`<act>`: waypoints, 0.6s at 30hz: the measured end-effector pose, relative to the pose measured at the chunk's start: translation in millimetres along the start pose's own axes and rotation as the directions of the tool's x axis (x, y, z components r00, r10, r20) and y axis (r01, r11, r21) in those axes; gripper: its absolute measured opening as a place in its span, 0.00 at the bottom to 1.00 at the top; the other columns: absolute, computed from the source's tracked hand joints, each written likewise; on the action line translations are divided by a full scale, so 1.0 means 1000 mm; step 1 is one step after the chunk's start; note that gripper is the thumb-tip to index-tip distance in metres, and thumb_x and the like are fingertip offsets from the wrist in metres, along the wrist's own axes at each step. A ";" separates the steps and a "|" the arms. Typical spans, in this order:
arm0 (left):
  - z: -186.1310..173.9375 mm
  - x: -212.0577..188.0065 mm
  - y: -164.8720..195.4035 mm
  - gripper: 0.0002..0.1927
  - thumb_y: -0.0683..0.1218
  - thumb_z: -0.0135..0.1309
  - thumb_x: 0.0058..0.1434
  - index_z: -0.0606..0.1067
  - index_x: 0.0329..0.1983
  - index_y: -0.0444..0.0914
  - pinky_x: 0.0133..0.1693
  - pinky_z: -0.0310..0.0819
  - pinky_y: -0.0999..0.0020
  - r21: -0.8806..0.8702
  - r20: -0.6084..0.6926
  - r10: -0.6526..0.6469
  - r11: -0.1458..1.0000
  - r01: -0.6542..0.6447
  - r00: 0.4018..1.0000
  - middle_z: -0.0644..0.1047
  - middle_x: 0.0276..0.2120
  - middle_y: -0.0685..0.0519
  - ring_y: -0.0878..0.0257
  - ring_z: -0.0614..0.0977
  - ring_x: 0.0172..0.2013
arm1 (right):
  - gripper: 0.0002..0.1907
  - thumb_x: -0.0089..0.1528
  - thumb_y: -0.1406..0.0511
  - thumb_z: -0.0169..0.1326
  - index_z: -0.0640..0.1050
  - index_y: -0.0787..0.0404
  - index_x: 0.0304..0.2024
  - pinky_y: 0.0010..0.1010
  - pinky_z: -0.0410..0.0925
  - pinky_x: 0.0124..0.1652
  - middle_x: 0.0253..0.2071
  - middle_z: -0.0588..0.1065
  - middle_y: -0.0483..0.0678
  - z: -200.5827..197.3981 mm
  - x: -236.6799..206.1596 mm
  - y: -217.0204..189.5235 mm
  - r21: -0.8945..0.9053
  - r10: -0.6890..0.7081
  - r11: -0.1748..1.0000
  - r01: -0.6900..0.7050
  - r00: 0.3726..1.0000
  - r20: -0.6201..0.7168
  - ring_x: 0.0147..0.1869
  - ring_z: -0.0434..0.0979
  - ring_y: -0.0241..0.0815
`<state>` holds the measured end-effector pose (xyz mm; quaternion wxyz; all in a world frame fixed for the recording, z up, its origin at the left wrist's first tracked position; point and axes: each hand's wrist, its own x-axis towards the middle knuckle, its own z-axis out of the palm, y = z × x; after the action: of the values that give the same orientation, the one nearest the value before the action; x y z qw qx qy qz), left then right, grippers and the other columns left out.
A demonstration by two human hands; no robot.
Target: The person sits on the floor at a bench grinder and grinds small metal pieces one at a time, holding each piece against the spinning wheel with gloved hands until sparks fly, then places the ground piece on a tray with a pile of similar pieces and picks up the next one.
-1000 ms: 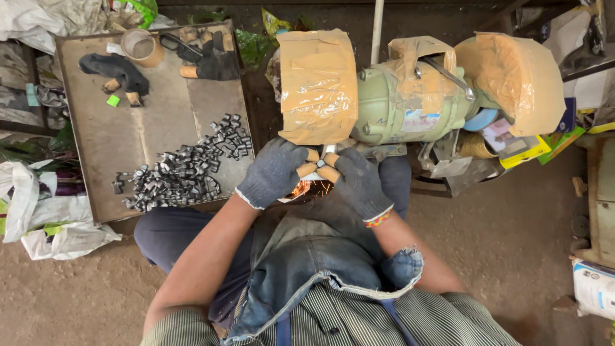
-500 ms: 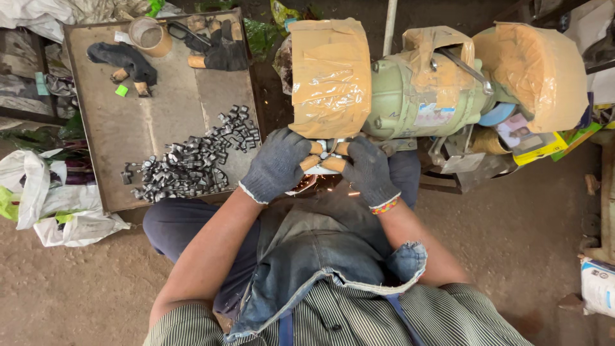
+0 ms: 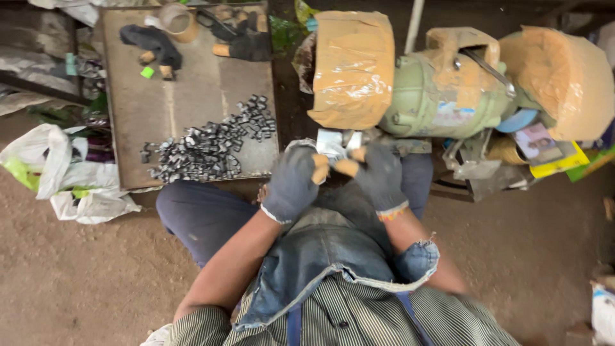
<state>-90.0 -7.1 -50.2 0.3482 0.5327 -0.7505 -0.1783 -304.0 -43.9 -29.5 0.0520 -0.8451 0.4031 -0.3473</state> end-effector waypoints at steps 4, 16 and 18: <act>-0.011 -0.021 -0.001 0.14 0.45 0.58 0.56 0.76 0.45 0.38 0.51 0.70 0.51 0.020 -0.007 0.139 0.990 -0.138 0.990 0.77 0.48 0.47 0.46 0.77 0.50 | 0.12 0.56 0.60 0.68 0.81 0.61 0.34 0.43 0.67 0.36 0.32 0.75 0.50 -0.002 -0.034 -0.026 0.058 0.111 0.991 -0.118 0.988 0.105 0.36 0.75 0.51; -0.072 -0.001 -0.104 0.14 0.46 0.53 0.66 0.75 0.55 0.44 0.54 0.67 0.47 0.758 0.166 -0.534 0.607 0.240 0.829 0.75 0.52 0.46 0.46 0.75 0.55 | 0.14 0.58 0.57 0.64 0.83 0.61 0.35 0.40 0.72 0.42 0.37 0.81 0.51 0.011 -0.068 -0.016 -0.028 0.231 0.972 -0.233 0.929 0.291 0.41 0.80 0.50; -0.069 0.001 -0.099 0.16 0.46 0.56 0.62 0.74 0.53 0.41 0.55 0.68 0.47 0.742 0.068 -0.464 0.615 0.266 0.883 0.76 0.49 0.45 0.46 0.77 0.52 | 0.14 0.57 0.57 0.65 0.83 0.60 0.35 0.40 0.72 0.42 0.36 0.81 0.51 0.003 -0.056 -0.025 0.046 0.276 0.952 -0.302 0.914 0.298 0.41 0.80 0.51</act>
<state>26.0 -37.2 -65.7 -0.0292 0.7401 -0.6718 -0.0071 -310.6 12.8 -53.0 0.1991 -0.8143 0.4956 -0.2271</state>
